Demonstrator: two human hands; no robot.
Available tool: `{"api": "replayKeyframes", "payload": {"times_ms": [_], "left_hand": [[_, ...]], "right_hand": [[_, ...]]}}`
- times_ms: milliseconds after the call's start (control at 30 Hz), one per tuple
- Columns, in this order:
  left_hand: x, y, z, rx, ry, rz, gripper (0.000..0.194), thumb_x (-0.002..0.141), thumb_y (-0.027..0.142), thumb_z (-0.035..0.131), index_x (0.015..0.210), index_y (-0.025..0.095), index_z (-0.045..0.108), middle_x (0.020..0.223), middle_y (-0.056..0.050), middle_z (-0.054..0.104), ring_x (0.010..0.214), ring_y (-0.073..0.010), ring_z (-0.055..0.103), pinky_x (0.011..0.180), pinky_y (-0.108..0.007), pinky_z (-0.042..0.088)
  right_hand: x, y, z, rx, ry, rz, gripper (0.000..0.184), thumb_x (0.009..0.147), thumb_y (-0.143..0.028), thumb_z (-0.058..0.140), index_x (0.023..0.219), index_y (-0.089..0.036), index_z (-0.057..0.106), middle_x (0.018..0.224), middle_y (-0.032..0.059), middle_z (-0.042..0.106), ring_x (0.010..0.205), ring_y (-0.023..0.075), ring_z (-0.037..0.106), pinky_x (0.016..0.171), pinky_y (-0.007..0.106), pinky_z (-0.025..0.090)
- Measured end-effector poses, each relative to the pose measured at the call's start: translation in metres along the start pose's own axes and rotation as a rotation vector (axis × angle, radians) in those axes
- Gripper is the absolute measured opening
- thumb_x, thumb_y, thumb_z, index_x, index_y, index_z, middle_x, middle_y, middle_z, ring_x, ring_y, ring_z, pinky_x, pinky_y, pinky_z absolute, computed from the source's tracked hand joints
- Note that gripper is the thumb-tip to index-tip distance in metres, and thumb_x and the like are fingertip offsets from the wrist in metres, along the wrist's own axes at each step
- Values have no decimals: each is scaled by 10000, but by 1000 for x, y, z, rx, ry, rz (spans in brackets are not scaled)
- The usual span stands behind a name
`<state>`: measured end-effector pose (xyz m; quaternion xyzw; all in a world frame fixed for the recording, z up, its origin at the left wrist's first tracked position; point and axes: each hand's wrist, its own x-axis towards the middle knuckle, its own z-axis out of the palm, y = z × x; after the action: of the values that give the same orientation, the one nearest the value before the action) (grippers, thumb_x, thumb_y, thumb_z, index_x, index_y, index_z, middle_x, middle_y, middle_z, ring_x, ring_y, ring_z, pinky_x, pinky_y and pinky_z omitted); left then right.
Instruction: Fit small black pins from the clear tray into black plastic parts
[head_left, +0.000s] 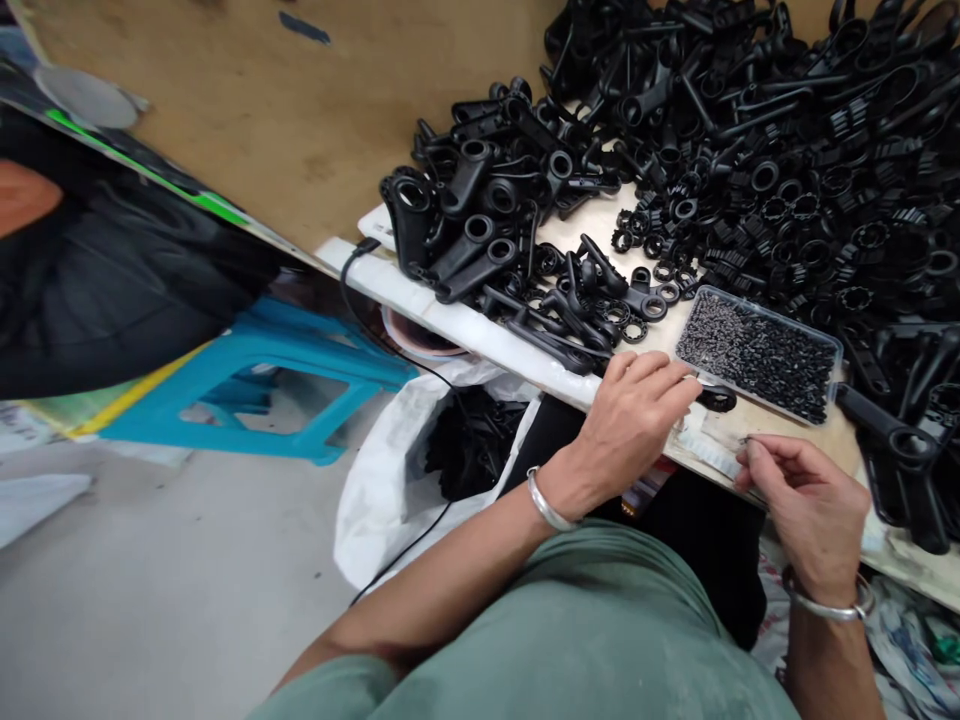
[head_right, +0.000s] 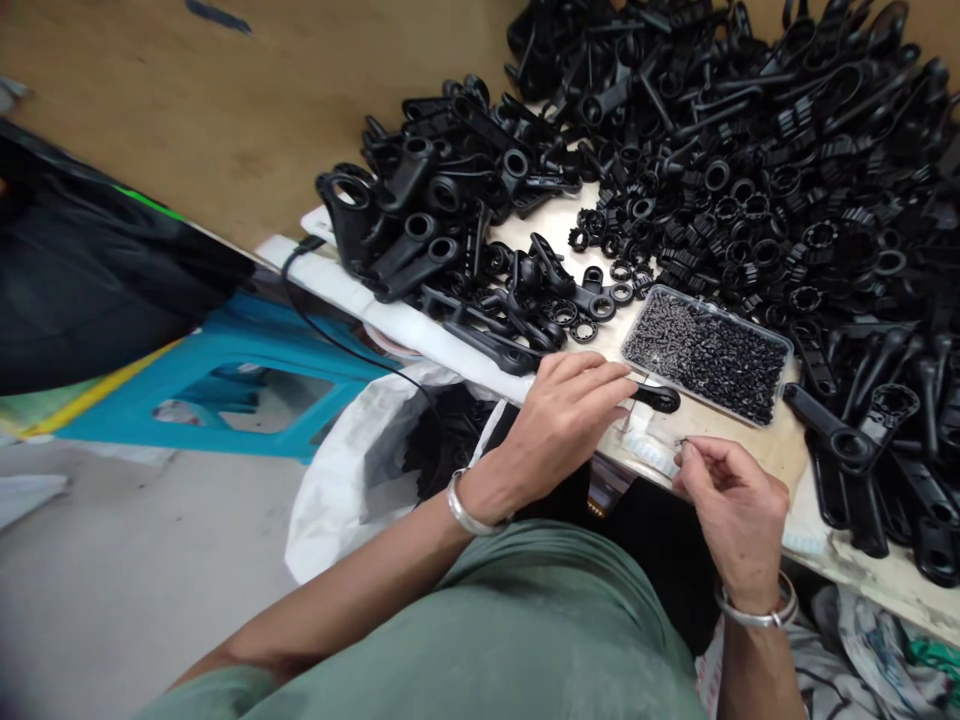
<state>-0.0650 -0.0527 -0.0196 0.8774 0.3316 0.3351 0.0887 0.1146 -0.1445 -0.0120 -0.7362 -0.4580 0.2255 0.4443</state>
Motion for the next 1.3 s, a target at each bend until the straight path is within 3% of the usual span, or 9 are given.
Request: {"api": "replayKeyframes", "payload": {"times_ms": [100,233,400,533,700,800,1033,1300], "left_hand": [[4,-6,2,181,-111,6,124,989,178,533,1031,149,647,1078,-61,732,1008,-235,591,871,-381,392],[8,-9,5,213,-165,17,161,999,157,492,966,144,650,918,-51,720,923,-230,582,872,-391,385],[10,-8,0,-59,-287,-12,233,949,37,478,948,135,689,872,-50,719,870,-195,602,813,-323,443],[11,-2,-3,-203,-370,-75,262,950,39,460,884,128,698,818,-59,716,844,-190,629,767,-288,477],[6,1,-2,-347,-281,-74,144,962,218,603,1046,120,667,1006,-78,727,969,-209,639,861,-325,508],[1,2,2,-415,-194,-79,182,899,154,680,1078,124,657,1023,-61,733,980,-194,648,870,-306,522],[-6,6,15,-457,-67,-116,140,883,83,664,1000,155,689,933,-27,748,904,-167,666,833,-285,544],[-9,4,18,-481,-30,-106,132,879,82,674,996,140,691,927,-25,755,880,-158,672,829,-268,544]], "right_hand": [[0,4,-3,-7,24,13,261,773,-423,743,796,-163,745,622,34,714,491,134,652,528,227,583],[-1,4,-5,-18,49,11,256,771,-416,741,794,-160,747,640,39,721,496,136,655,521,225,578],[-2,3,-12,-34,97,6,225,762,-392,751,797,-170,753,591,14,696,487,128,645,509,204,554],[-2,2,-15,-57,117,-1,211,762,-386,752,784,-176,755,572,3,681,472,121,625,491,200,531],[-2,6,-17,-124,128,-21,225,760,-397,749,779,-173,759,566,3,675,455,118,600,472,205,505],[-1,10,-17,-201,113,-64,243,785,-411,726,795,-171,764,573,8,675,469,128,599,478,223,489],[2,6,-11,-412,48,-359,198,863,-336,656,774,-180,741,637,6,709,493,122,615,535,230,488],[6,-1,-2,-576,20,-627,169,913,-254,612,800,-177,711,659,9,706,524,113,630,589,215,502]]}}
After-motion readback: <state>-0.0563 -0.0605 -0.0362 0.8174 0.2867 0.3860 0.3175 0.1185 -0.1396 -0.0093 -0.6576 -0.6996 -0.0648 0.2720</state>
